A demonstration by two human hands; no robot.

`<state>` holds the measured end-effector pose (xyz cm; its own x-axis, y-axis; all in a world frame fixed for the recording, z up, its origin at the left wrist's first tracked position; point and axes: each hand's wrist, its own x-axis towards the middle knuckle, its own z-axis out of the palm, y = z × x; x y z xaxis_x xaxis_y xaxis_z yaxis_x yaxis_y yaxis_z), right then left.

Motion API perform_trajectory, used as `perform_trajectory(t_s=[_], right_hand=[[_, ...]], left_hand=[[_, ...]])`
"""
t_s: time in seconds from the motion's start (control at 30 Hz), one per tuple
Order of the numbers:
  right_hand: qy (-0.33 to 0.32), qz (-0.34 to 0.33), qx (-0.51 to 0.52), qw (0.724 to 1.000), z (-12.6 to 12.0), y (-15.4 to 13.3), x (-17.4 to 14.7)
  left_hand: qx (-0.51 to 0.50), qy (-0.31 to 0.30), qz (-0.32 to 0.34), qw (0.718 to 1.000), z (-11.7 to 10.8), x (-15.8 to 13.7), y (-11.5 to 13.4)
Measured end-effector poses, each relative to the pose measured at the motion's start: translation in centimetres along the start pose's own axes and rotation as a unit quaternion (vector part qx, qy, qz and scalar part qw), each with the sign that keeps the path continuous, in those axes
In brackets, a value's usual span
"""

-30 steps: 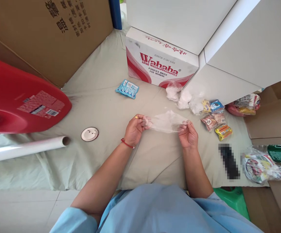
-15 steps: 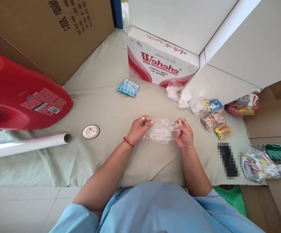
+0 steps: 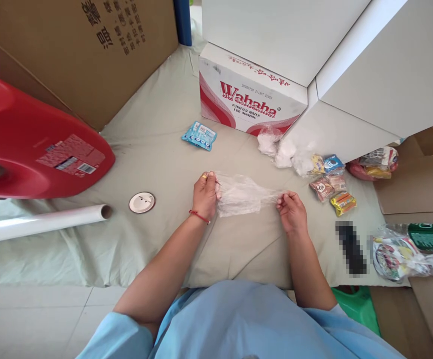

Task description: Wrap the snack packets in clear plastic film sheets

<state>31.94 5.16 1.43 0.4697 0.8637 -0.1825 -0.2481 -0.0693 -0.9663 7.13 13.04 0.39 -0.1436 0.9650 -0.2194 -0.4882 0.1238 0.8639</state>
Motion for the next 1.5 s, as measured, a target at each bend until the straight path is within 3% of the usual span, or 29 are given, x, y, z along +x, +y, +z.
perform_trajectory(t_s=[0.07, 0.1, 0.17, 0.27, 0.3, 0.37, 0.43, 0.5, 0.67, 0.77, 0.83, 0.9, 1.03, 1.2, 1.3, 1.4, 1.5], right_hand=[[0.033, -0.122, -0.137, 0.982, -0.8, -0.5, -0.3], [0.022, -0.191, -0.207, 0.959, -0.9, -1.0, -0.6], [-0.061, -0.304, -0.335, 0.89, -0.2, -1.9, -1.1], [-0.208, -0.387, -0.445, 0.78, 2.5, -2.2, -1.5], [-0.233, -0.401, -0.46, 0.758, 3.6, -1.9, -1.4], [-0.254, -0.416, -0.467, 0.738, 5.5, -1.0, -0.9], [-0.244, -0.423, -0.454, 0.745, 6.4, -0.6, -0.3], [-0.228, -0.417, -0.423, 0.771, 6.3, -0.7, 0.1], [-0.207, -0.312, -0.339, 0.863, 2.6, -2.3, 0.3], [-0.118, -0.213, -0.234, 0.941, 0.1, -2.2, 0.4], [-0.05, -0.155, -0.147, 0.976, -1.2, -1.8, 0.5], [-0.007, -0.127, -0.079, 0.989, -2.1, -1.5, 0.8], [0.029, -0.134, -0.027, 0.99, -2.9, -1.9, 1.0], [-0.001, -0.134, -0.033, 0.99, -2.7, -4.5, 0.7], [-0.042, -0.071, -0.026, 0.996, -1.5, -6.6, 0.4], [-0.086, 0.038, 0.005, 0.996, 0.3, -8.0, 0.1], [-0.092, 0.088, 0.042, 0.991, 2.6, -8.5, -0.3]], left_hand=[[0.002, -0.005, -0.013, 1.0, 0.0, 0.0, 0.0], [0.005, -0.009, -0.019, 1.0, 0.0, -0.1, 0.0], [0.018, -0.018, -0.023, 0.999, 0.1, -0.2, -0.2], [0.039, -0.033, -0.013, 0.999, 0.1, -0.4, -0.3], [0.045, -0.038, -0.009, 0.998, 0.1, -0.4, -0.4], [0.057, -0.045, 0.001, 0.997, 0.0, -0.4, -0.4], [0.068, -0.046, 0.01, 0.997, -0.1, -0.4, -0.4], [0.071, -0.044, 0.009, 0.996, -0.1, -0.3, -0.4], [0.075, -0.035, -0.011, 0.996, -0.3, -0.1, -0.4], [0.081, -0.028, -0.023, 0.996, -0.4, 0.1, -0.4], [0.085, -0.027, -0.032, 0.996, -0.5, 0.1, -0.4], [0.091, -0.03, -0.039, 0.995, -0.6, 0.2, -0.3], [0.105, -0.037, -0.053, 0.992, -0.6, 0.2, 0.0], [0.125, -0.017, -0.045, 0.991, -0.8, 0.7, 0.0], [0.222, 0.05, 0.049, 0.973, -1.2, 0.7, 0.2], [0.328, 0.112, 0.242, 0.906, -1.1, -0.5, 0.9], [0.367, 0.037, 0.403, 0.838, -0.6, -2.6, 1.3]])
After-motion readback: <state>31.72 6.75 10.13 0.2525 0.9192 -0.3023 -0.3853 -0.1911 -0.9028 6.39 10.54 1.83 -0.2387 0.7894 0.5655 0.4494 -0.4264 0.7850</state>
